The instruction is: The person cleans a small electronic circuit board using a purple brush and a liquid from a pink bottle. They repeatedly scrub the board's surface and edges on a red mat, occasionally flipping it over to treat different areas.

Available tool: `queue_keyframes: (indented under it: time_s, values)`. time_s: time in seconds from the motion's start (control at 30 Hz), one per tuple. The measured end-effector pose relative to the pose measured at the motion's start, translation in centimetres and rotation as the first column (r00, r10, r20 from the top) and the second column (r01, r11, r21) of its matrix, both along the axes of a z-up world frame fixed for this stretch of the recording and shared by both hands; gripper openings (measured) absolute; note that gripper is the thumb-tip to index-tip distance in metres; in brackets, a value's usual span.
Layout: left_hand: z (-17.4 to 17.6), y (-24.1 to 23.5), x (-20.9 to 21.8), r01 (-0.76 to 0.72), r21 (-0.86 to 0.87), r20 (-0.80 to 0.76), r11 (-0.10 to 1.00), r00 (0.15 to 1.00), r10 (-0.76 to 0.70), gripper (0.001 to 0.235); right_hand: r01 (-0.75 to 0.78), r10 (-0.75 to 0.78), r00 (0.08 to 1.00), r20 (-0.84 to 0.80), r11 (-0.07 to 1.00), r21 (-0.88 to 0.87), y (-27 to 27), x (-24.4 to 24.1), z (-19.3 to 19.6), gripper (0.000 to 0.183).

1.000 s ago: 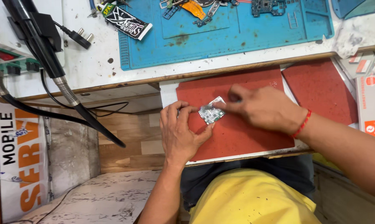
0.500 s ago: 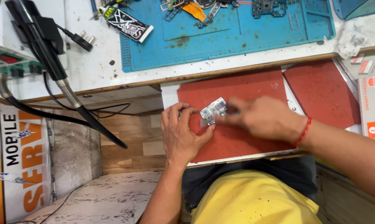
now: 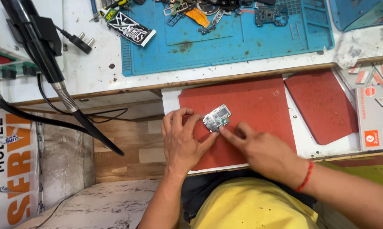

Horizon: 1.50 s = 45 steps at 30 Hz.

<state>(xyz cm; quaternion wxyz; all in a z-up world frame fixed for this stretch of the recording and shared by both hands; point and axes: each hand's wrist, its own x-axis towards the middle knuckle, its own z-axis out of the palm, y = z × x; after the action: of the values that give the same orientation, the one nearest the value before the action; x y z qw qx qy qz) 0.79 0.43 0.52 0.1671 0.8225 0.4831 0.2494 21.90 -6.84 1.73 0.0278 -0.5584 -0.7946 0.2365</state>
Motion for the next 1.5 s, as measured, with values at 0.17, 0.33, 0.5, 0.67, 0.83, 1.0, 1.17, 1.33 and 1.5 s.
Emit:
queue_keyframes:
  time_s: [0.17,0.33,0.5,0.67,0.83,1.0,1.17,1.33,1.5]
  values:
    - [-0.1,-0.2,-0.1,0.010,-0.006,0.018,1.000,1.000,-0.010,0.048,0.230,-0.230,0.973,-0.027,0.973,0.004,-0.3,-0.9,-0.2,0.077]
    - [-0.1,-0.2,-0.2,0.000,-0.022,0.014,1.000,1.000,0.000,0.049,0.321,-0.322,0.947,-0.020,0.946,-0.046,0.2,-0.7,1.0,0.075]
    - [-0.1,0.0,-0.4,0.005,-0.030,0.020,1.000,1.000,-0.005,0.048,0.180,-0.181,0.983,-0.036,0.983,-0.030,-0.3,-1.3,1.1,0.078]
    - [-0.2,0.1,-0.5,-0.006,-0.017,0.039,1.000,0.999,0.006,0.046,0.267,-0.268,0.962,-0.052,0.963,-0.033,-0.2,-0.4,0.4,0.070]
    - [-0.2,0.1,-0.5,0.009,-0.041,0.058,0.999,0.998,-0.006,0.047,0.367,-0.368,0.929,-0.040,0.930,-0.033,1.0,0.6,0.5,0.067]
    - [-0.1,0.0,-0.4,-0.004,-0.038,0.028,0.999,1.000,0.005,0.049,0.315,-0.318,0.946,-0.068,0.948,-0.045,0.5,0.1,0.5,0.071]
    - [-1.2,-0.2,-0.8,-0.022,-0.067,0.002,0.997,1.000,0.022,0.051,0.286,-0.295,0.951,-0.096,0.953,-0.096,-0.9,0.6,-1.6,0.078]
    - [-5.6,3.9,1.8,-0.072,0.331,0.133,0.941,0.991,0.029,0.059,0.303,-0.303,0.953,-0.007,0.953,-0.013,2.9,3.1,-2.9,0.080]
    - [-3.9,8.7,7.1,-0.060,0.353,0.165,0.934,0.986,0.001,0.058,0.286,-0.286,0.958,-0.021,0.958,-0.022,4.4,5.9,0.4,0.079]
